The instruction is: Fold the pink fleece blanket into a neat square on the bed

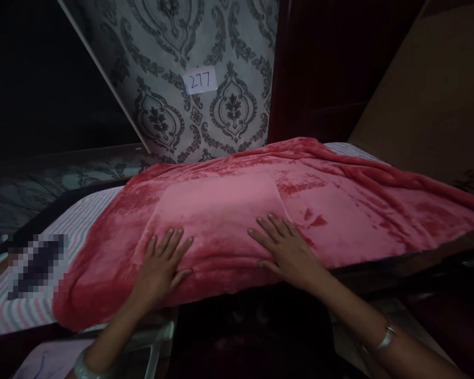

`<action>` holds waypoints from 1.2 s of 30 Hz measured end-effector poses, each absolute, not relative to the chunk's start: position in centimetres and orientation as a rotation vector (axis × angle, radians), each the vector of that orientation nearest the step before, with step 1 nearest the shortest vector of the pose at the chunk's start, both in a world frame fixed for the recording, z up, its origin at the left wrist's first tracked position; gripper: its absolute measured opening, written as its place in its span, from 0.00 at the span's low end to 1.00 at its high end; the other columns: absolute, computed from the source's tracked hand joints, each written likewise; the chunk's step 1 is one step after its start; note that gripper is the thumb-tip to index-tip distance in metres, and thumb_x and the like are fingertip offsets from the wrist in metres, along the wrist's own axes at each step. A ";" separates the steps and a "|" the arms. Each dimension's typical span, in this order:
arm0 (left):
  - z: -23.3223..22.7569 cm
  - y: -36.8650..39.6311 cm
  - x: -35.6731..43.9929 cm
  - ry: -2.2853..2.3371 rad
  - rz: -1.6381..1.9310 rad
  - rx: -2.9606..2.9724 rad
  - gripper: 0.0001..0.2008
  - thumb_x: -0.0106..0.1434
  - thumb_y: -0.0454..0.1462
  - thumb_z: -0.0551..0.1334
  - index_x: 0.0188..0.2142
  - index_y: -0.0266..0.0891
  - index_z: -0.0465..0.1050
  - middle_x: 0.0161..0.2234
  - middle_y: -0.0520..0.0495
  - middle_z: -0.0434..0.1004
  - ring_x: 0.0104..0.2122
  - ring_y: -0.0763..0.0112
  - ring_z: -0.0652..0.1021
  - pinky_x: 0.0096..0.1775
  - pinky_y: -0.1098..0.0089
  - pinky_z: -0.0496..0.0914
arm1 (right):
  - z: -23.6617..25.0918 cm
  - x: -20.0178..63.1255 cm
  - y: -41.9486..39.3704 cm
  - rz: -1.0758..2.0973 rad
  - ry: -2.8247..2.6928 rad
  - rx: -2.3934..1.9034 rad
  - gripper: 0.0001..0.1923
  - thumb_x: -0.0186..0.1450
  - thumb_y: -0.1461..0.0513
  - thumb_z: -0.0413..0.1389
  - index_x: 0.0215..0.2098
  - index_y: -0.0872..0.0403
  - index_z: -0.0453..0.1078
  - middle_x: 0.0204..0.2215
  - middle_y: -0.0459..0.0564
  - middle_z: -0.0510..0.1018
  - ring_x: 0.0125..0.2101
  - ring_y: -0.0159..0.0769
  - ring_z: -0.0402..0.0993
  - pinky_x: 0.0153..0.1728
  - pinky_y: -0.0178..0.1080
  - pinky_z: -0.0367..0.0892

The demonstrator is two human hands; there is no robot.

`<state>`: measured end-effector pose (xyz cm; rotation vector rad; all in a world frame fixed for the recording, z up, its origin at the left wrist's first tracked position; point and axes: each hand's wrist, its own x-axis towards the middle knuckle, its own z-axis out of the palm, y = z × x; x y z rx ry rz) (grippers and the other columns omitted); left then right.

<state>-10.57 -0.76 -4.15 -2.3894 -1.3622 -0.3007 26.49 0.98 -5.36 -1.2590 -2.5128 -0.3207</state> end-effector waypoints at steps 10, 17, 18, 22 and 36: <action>-4.0 -1.4 -15.7 -1.600 -0.369 -2.356 0.35 0.57 0.24 0.55 0.65 0.35 0.63 0.68 0.35 0.57 0.68 0.54 0.60 0.63 0.52 0.63 | -6.4 29.1 0.5 -0.281 -2.476 -1.129 0.42 0.69 0.64 0.51 0.75 0.44 0.36 0.71 0.51 0.53 0.70 0.48 0.43 0.62 0.58 0.58; -5.1 -1.2 -17.4 -1.566 -0.506 -2.313 0.35 0.56 0.22 0.50 0.62 0.36 0.67 0.63 0.38 0.68 0.63 0.60 0.69 0.61 0.57 0.67 | -7.1 30.6 0.6 -0.273 -2.395 -1.072 0.39 0.69 0.71 0.44 0.74 0.43 0.41 0.66 0.49 0.63 0.67 0.41 0.55 0.60 0.51 0.63; -4.8 -1.3 -17.5 -1.539 -0.480 -2.320 0.34 0.56 0.23 0.51 0.62 0.36 0.68 0.62 0.37 0.69 0.62 0.59 0.70 0.61 0.56 0.66 | -7.0 30.7 0.4 -0.272 -2.402 -1.077 0.39 0.69 0.71 0.45 0.74 0.43 0.42 0.66 0.50 0.64 0.67 0.41 0.56 0.61 0.52 0.62; -2.9 -2.1 -16.1 -1.474 -0.364 -2.293 0.31 0.59 0.28 0.55 0.64 0.34 0.65 0.63 0.33 0.67 0.64 0.49 0.67 0.62 0.45 0.60 | -5.5 29.9 -0.7 -0.293 -2.392 -1.080 0.35 0.70 0.64 0.49 0.73 0.47 0.48 0.64 0.54 0.66 0.66 0.47 0.58 0.64 0.62 0.51; -6.0 -0.7 -5.4 -1.133 -0.297 -2.357 0.31 0.65 0.25 0.51 0.67 0.39 0.61 0.65 0.42 0.65 0.65 0.54 0.65 0.62 0.48 0.61 | -7.8 20.4 0.2 -0.372 -2.435 -0.994 0.30 0.68 0.70 0.50 0.68 0.51 0.60 0.66 0.53 0.64 0.68 0.47 0.53 0.62 0.57 0.58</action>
